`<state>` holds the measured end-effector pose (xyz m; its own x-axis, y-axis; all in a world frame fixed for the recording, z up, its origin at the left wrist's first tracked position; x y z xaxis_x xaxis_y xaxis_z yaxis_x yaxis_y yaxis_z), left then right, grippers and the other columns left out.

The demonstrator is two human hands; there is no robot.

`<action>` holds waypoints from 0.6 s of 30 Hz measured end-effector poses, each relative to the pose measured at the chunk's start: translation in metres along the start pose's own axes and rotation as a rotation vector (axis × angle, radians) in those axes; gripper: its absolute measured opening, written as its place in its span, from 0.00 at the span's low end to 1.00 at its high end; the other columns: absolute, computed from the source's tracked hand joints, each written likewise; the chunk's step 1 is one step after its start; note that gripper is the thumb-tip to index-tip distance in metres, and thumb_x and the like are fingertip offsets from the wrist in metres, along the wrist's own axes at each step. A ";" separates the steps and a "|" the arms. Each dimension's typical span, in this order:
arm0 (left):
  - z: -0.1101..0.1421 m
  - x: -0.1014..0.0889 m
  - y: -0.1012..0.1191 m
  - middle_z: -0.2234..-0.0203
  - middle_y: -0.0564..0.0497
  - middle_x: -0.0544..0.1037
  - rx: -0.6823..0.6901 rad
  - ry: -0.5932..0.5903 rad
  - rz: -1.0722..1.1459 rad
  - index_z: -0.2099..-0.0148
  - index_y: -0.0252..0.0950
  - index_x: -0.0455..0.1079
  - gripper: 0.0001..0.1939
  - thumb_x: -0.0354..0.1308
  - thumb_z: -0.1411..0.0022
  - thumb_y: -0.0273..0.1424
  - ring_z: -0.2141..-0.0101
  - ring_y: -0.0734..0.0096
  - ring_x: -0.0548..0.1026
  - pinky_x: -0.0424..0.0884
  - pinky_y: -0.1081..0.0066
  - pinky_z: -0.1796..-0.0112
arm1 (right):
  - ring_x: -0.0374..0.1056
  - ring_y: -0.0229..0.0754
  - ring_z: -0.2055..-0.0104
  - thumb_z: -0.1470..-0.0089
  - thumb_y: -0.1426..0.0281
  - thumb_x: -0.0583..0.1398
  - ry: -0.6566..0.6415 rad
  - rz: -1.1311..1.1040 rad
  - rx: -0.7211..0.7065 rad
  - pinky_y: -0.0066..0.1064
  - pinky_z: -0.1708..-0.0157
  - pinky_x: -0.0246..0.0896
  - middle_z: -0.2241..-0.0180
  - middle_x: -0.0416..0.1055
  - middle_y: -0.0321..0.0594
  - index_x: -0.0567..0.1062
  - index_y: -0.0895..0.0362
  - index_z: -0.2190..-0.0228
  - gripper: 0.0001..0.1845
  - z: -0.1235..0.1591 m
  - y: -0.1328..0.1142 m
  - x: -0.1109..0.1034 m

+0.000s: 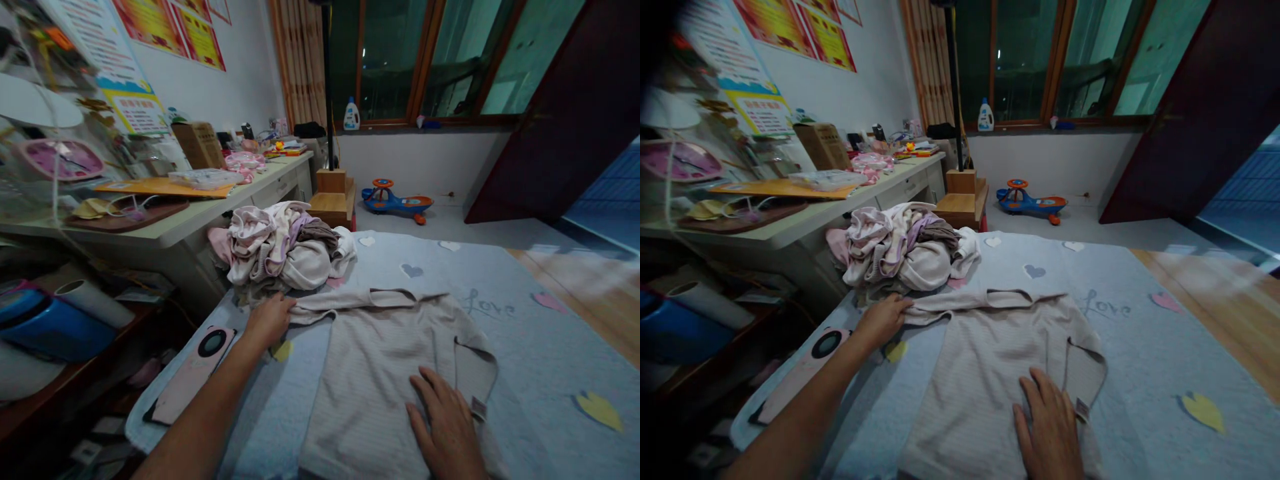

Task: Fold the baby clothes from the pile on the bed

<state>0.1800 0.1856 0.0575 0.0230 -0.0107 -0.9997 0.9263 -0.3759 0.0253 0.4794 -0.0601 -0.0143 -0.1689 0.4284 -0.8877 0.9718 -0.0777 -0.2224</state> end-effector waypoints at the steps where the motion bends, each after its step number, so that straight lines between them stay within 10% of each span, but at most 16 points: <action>1: 0.000 0.001 -0.003 0.53 0.43 0.73 -0.015 -0.004 -0.064 0.49 0.43 0.75 0.19 0.52 0.39 0.26 0.53 0.55 0.72 0.66 0.59 0.53 | 0.67 0.55 0.46 0.43 0.65 0.54 -0.001 0.004 0.011 0.53 0.46 0.59 0.45 0.69 0.48 0.73 0.53 0.52 0.19 0.000 -0.002 0.000; 8: 0.003 0.005 0.044 0.49 0.44 0.74 0.227 0.163 0.060 0.47 0.39 0.73 0.17 0.51 0.36 0.26 0.49 0.56 0.68 0.65 0.60 0.49 | 0.71 0.50 0.50 0.44 0.65 0.54 -0.101 -0.166 0.020 0.42 0.50 0.65 0.51 0.75 0.45 0.76 0.53 0.58 0.15 -0.021 0.006 -0.023; 13: -0.004 0.016 0.083 0.54 0.47 0.76 0.457 0.081 0.283 0.51 0.38 0.74 0.16 0.47 0.33 0.26 0.54 0.63 0.71 0.67 0.67 0.52 | 0.72 0.50 0.53 0.42 0.62 0.51 -0.048 -0.110 0.158 0.41 0.52 0.65 0.56 0.77 0.47 0.76 0.57 0.58 0.18 -0.080 0.071 -0.074; 18: -0.030 0.017 0.105 0.48 0.47 0.73 0.481 0.053 0.239 0.59 0.39 0.77 0.11 0.52 0.35 0.30 0.48 0.58 0.68 0.64 0.61 0.47 | 0.71 0.52 0.51 0.43 0.71 0.51 -0.296 0.116 0.192 0.40 0.48 0.61 0.54 0.77 0.49 0.77 0.60 0.56 0.19 -0.148 0.126 -0.050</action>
<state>0.2889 0.1733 0.0436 0.2422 -0.1062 -0.9644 0.6164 -0.7507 0.2375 0.6345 0.0422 0.0620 -0.1271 0.1299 -0.9833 0.9436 -0.2896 -0.1602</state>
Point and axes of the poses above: each hand's wrist, its own z-axis away from the middle knuckle, its own x-axis out of the palm, y = z × x, the point moved 7 cm from there along -z, towards the middle knuckle
